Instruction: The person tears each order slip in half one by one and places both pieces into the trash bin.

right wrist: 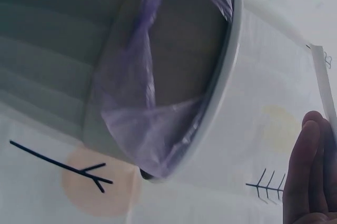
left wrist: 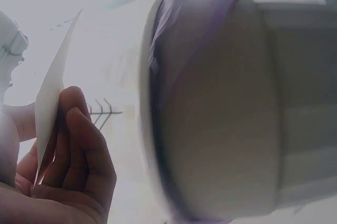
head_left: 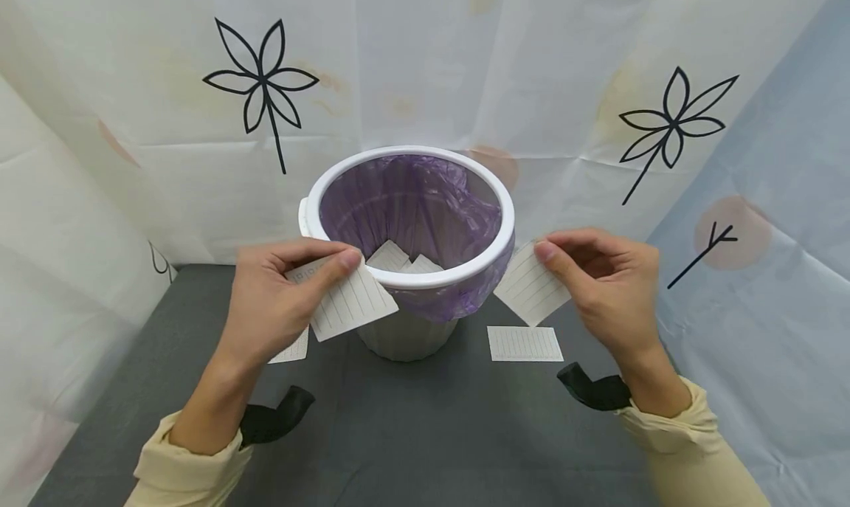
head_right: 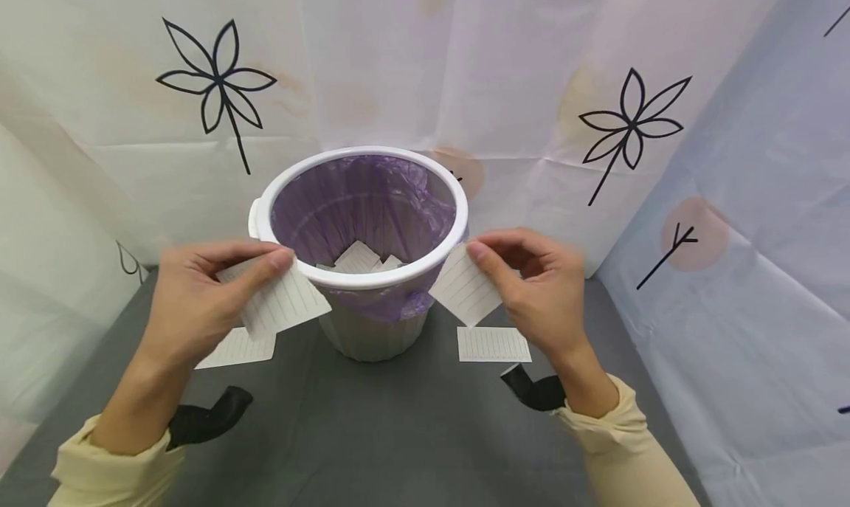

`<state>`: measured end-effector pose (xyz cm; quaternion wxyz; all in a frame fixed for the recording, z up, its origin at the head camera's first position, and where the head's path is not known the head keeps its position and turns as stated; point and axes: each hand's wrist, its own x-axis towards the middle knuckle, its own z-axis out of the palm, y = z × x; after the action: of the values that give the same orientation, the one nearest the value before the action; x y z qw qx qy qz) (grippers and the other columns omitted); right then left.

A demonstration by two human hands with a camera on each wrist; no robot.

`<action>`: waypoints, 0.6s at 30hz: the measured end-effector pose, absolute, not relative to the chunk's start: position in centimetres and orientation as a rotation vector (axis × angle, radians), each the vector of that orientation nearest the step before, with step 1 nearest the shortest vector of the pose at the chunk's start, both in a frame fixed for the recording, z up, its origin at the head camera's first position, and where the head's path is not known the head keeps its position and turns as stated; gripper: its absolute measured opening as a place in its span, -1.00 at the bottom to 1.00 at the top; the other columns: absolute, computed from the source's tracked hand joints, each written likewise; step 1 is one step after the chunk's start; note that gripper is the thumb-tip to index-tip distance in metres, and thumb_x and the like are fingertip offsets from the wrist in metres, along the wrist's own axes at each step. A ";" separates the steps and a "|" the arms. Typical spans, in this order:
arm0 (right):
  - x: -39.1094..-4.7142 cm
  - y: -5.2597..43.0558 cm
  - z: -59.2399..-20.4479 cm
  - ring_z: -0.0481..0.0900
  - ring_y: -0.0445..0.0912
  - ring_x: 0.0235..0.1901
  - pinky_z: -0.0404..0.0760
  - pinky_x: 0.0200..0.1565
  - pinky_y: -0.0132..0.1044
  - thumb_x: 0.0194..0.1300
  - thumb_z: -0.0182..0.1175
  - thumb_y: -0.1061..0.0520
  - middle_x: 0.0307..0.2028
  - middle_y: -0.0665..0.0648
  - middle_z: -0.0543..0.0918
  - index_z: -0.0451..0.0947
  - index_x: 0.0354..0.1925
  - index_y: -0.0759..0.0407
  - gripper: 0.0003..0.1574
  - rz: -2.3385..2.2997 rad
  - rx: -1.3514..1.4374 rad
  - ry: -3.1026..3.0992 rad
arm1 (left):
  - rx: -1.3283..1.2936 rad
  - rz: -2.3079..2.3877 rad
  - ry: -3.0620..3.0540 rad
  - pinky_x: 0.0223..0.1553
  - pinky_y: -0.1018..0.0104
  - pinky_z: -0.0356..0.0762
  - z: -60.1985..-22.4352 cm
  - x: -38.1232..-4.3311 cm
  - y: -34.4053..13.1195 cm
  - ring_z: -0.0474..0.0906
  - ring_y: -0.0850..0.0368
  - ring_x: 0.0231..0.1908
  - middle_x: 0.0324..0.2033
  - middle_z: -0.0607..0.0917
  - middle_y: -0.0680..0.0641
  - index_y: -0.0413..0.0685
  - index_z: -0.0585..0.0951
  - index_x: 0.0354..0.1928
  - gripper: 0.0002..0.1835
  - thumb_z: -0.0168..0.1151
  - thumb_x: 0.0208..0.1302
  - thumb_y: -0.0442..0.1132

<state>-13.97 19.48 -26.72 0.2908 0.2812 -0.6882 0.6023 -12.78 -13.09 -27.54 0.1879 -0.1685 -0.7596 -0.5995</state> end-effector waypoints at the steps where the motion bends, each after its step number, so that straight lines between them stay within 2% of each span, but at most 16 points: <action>1: -14.3 19.6 -26.3 0.69 -0.14 -0.48 0.63 -0.40 -0.47 0.13 0.38 0.52 -0.36 0.17 0.78 0.68 -0.28 0.57 -0.86 1.590 0.742 -1.847 | -0.459 -1.691 -2.160 -0.43 0.38 0.64 -27.0 -13.0 -13.4 0.70 0.14 -0.37 -0.34 0.80 0.06 -0.20 0.81 -0.21 -0.88 0.46 0.25 -0.31; 5: -15.4 20.1 -24.7 0.66 -0.13 -0.46 0.61 -0.38 -0.48 0.17 0.42 0.43 -0.34 0.12 0.77 0.70 -0.23 0.53 -0.83 1.551 0.690 -1.905 | -0.417 -1.706 -2.212 -0.47 0.35 0.65 -25.1 -14.0 -14.3 0.69 0.13 -0.42 -0.33 0.79 0.03 -0.24 0.80 -0.17 -0.79 0.45 0.28 -0.22; 10: -16.8 20.2 -22.8 0.64 -0.10 -0.44 0.60 -0.36 -0.48 0.18 0.44 0.40 -0.33 0.10 0.77 0.72 -0.21 0.48 -0.81 1.566 0.636 -1.949 | -0.434 -1.746 -2.168 -0.50 0.37 0.64 -23.1 -15.9 -14.9 0.66 0.12 -0.44 -0.37 0.79 0.04 -0.25 0.80 -0.20 -0.83 0.47 0.24 -0.28; 18: -19.4 19.8 -19.9 0.66 -0.09 -0.39 0.60 -0.30 -0.45 0.20 0.44 0.33 -0.35 0.06 0.77 0.76 -0.22 0.39 -0.84 1.454 0.569 -2.034 | -0.478 -1.746 -2.149 -0.43 0.38 0.67 -19.8 -18.6 -15.1 0.62 0.06 -0.30 -0.30 0.76 -0.07 -0.28 0.80 -0.23 -0.87 0.47 0.22 -0.35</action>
<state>-19.42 19.83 -19.95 0.2848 0.2126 -0.7604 0.5436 -18.59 -15.05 -19.83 0.1650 -0.1676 -0.7543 -0.6129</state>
